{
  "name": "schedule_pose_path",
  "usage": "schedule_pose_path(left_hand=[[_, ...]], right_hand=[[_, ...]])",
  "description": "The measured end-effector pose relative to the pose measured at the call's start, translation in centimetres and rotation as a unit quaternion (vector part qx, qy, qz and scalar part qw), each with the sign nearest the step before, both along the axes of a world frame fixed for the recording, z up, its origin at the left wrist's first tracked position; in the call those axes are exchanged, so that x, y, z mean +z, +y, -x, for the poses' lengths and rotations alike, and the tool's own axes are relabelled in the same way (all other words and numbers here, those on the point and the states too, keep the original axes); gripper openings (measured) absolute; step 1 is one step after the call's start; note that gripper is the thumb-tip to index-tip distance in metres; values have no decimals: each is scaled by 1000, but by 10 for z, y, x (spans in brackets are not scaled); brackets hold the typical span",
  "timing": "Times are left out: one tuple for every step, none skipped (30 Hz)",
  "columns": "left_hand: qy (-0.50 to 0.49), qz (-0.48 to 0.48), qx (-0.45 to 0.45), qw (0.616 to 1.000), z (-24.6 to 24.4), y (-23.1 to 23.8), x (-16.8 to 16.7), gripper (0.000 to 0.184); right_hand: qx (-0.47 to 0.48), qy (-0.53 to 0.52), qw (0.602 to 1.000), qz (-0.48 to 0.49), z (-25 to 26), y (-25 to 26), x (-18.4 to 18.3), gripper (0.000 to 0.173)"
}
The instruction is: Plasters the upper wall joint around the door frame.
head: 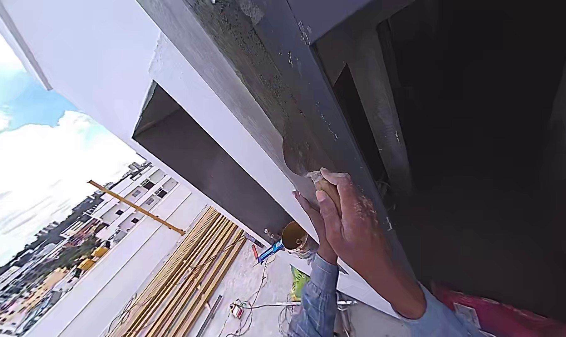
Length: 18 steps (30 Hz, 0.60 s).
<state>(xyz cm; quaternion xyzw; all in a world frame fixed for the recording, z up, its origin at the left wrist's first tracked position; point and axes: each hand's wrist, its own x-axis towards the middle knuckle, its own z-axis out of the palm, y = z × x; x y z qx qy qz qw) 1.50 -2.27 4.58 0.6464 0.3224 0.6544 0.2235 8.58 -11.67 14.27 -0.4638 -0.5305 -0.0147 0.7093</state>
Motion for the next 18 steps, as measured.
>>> schedule_pose_path(left_hand=[[24, -51, 13, 998, 3, 13, -14, 102], [47, -101, 38, 993, 5, 25, -27, 102], [66, -136, 64, 986, 6, 33, -36, 97], [79, -148, 82, 982, 5, 36, -40, 95], [87, -146, 92, 981, 5, 38, -42, 94], [89, -142, 102, 981, 3, 40, -45, 92], [89, -138, 106, 981, 3, 40, -46, 92], [91, -137, 105, 981, 2, 37, -43, 92], [89, -142, 101, 981, 2, 35, -41, 92], [82, -152, 101, 980, 1, 34, -40, 91], [76, -160, 106, 978, 0, 34, -39, 90], [74, -164, 111, 977, 0, 33, -38, 89], [75, -164, 116, 977, 0, 32, -36, 88], [78, -161, 118, 977, 0, 31, -35, 87], [78, -158, 119, 977, -1, 30, -35, 86], [75, -157, 118, 978, -1, 29, -35, 85], [72, -156, 119, 978, -1, 29, -34, 84], [69, -155, 118, 978, -1, 29, -34, 83]], right_hand=[[-5, -5, 1000, -1, -4, 5, 6, 39], [-4, -9, 1000, 8, -8, 8, 11, 42], [0, -8, 1000, 13, -9, 9, 15, 43], [7, -9, 1000, 10, -10, 9, 20, 44], [18, -16, 1000, 3, -10, 7, 27, 44], [31, -22, 999, -9, -10, 4, 36, 44], [43, -27, 999, -18, -11, 0, 47, 42], [52, -29, 998, -23, -13, 0, 59, 40], [52, -31, 998, -21, -17, 2, 74, 38], [44, -38, 998, -10, -22, 5, 89, 37], [40, -48, 998, 5, -28, 9, 105, 36], [43, -55, 997, 20, -34, 12, 120, 35], [47, -62, 996, 32, -38, 14, 133, 35], [50, -71, 995, 39, -41, 14, 141, 36], [53, -82, 994, 45, -44, 13, 145, 34], [55, -95, 993, 48, -45, 13, 148, 32], [54, -103, 992, 55, -44, 12, 146, 31], [49, -105, 991, 63, -43, 11, 140, 33]])
